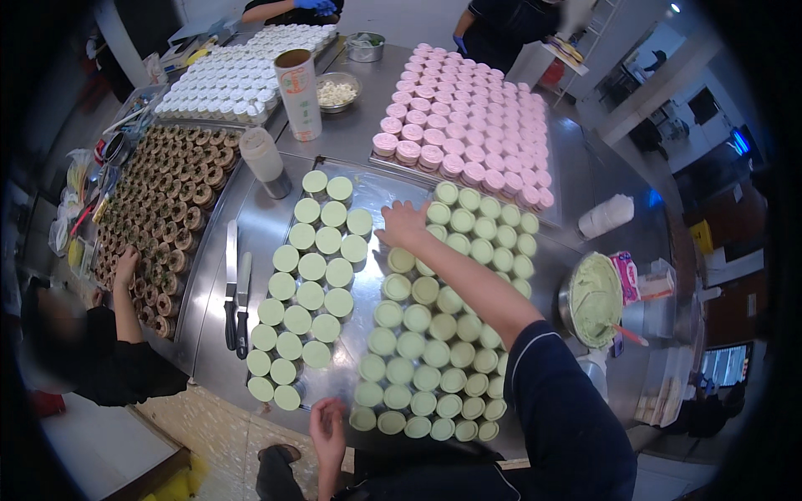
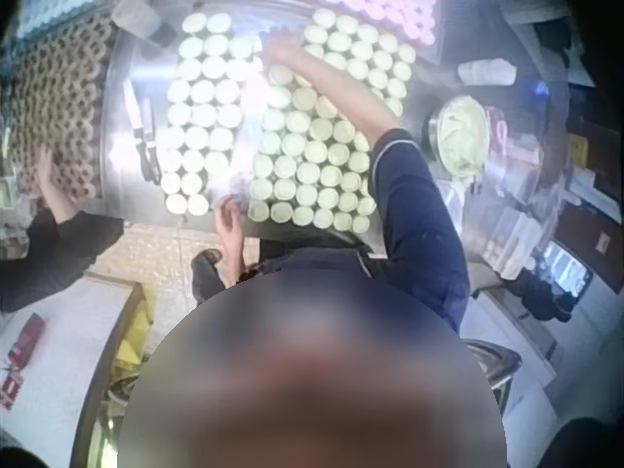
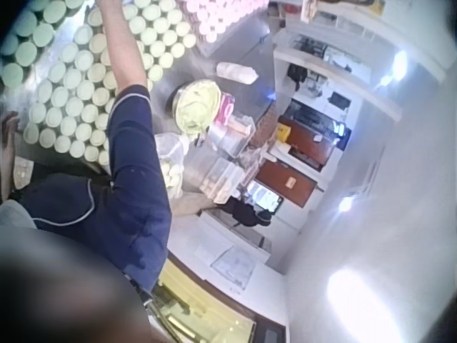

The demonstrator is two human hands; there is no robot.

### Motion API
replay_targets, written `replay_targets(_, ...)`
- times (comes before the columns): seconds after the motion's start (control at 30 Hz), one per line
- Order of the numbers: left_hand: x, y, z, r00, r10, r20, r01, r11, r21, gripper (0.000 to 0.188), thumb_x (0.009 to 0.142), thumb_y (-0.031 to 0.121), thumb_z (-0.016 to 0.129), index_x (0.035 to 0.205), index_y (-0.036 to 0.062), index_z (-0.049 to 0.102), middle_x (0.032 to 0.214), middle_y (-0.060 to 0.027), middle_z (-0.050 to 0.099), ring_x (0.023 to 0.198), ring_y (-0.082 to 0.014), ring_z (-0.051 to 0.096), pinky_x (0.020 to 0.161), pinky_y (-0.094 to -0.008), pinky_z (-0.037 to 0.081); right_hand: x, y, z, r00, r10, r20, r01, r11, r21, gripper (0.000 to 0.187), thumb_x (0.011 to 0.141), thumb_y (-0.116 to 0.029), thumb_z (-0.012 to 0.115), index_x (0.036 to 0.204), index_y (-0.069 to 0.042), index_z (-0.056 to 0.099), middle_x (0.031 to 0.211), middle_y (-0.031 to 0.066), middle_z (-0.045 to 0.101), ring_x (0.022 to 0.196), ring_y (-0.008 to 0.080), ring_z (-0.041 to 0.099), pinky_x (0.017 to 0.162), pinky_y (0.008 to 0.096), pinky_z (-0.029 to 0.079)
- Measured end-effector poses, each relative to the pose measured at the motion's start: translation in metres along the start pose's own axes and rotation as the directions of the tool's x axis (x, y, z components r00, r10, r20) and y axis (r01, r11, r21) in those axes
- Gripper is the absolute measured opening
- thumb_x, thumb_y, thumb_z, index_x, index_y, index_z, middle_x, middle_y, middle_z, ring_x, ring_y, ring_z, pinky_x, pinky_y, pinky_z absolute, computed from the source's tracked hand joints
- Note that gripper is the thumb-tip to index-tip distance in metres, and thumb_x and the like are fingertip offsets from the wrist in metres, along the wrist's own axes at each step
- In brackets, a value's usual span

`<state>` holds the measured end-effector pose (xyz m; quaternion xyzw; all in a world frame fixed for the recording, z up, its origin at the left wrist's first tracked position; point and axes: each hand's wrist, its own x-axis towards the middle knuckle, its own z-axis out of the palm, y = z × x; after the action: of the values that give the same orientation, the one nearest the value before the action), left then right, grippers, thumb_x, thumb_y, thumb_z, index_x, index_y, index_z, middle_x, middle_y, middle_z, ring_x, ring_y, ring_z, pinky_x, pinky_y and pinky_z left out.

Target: The person assembles green macarons by picking up shells, placing them on a rotating tray, and piping green filling between them. The person repeatedly picks shells from a tray, aligns them, and uses a piping bag to add filling before closing the macarons.

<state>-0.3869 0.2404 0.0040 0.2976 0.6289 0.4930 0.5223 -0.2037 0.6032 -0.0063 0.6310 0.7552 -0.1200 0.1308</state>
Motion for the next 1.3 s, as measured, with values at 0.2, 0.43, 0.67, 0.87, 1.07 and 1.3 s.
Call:
replay_targets(0.2, -0.007, 0.014, 0.016, 0.993, 0.098, 0.068, -0.100, 0.994, 0.037, 0.018, 0.087, -0.001, 0.046, 0.105, -0.0005, 0.047, 0.101, -0.0095, 0.055, 0.089, -0.0149, 0.056, 0.080, -0.0258, 0.042, -0.120, 0.069, -0.055, 0.881, -0.002, -0.473, 0.200, 0.907, 0.369, 0.037, 0.076, -0.028, 0.060, 0.111, -0.017, 0.052, 0.129, 0.0085, 0.040, 0.116, 0.0264, 0.042, 0.094, 0.0599, 0.025)
replay_targets(0.43, -0.026, 0.027, 0.075, 0.916, 0.211, 0.341, -0.254, 0.963, 0.086, 0.017, 0.088, 0.002, 0.047, 0.105, 0.0013, 0.048, 0.099, -0.0084, 0.056, 0.088, -0.0149, 0.056, 0.079, -0.0258, 0.042, -0.368, 0.206, -0.079, 0.606, 0.223, -0.764, 0.269, 0.846, 0.460, 0.024, 0.075, -0.005, 0.059, 0.099, -0.007, 0.057, 0.117, 0.0111, 0.050, 0.110, 0.0278, 0.048, 0.092, 0.0353, 0.037)
replay_targets(0.67, -0.084, 0.015, 0.160, 0.691, 0.078, 0.719, -0.298, 0.937, 0.185, 0.022, 0.085, 0.000, 0.048, 0.107, 0.0037, 0.049, 0.105, -0.0071, 0.056, 0.093, -0.0147, 0.055, 0.076, -0.0252, 0.043, -0.599, 0.275, 0.034, 0.253, 0.845, -0.472, 0.047, 0.476, 0.878, 0.031, 0.076, 0.001, 0.051, 0.105, -0.007, 0.055, 0.110, 0.0085, 0.054, 0.103, 0.0228, 0.051, 0.087, 0.0325, 0.040)
replay_targets(0.87, -0.143, -0.021, 0.241, 0.385, -0.035, 0.922, -0.463, 0.857, 0.226, 0.038, 0.078, 0.000, 0.056, 0.115, 0.0029, 0.045, 0.112, -0.0121, 0.051, 0.099, -0.0207, 0.054, 0.078, -0.0296, 0.047, -0.677, 0.255, 0.142, 0.403, 0.875, -0.269, -0.281, 0.397, 0.874, 0.063, 0.066, 0.005, 0.056, 0.125, -0.006, 0.038, 0.117, 0.0112, 0.049, 0.107, 0.0260, 0.048, 0.090, 0.0336, 0.040)
replay_targets(1.07, -0.223, -0.071, 0.290, 0.190, 0.073, 0.979, -0.640, 0.765, 0.067, 0.086, 0.067, 0.007, 0.074, 0.134, 0.0027, 0.020, 0.133, -0.0177, 0.033, 0.119, -0.0284, 0.041, 0.097, -0.0378, 0.038, -0.654, 0.265, 0.169, 0.588, 0.756, -0.286, -0.111, 0.426, 0.898, 0.092, 0.059, -0.006, 0.073, 0.136, -0.009, 0.022, 0.121, 0.0163, 0.044, 0.109, 0.0298, 0.046, 0.092, 0.0362, 0.040)
replay_targets(1.3, -0.255, -0.068, 0.304, 0.335, 0.214, 0.917, -0.774, 0.618, 0.138, 0.072, 0.070, 0.015, 0.069, 0.129, 0.0049, 0.028, 0.120, -0.0188, 0.044, 0.110, -0.0348, 0.045, 0.088, -0.0392, 0.043, -0.634, 0.274, 0.172, 0.611, 0.717, -0.334, -0.085, 0.479, 0.874, 0.098, 0.055, -0.007, 0.077, 0.134, -0.007, 0.019, 0.108, 0.0164, 0.050, 0.097, 0.0301, 0.053, 0.083, 0.0377, 0.044)
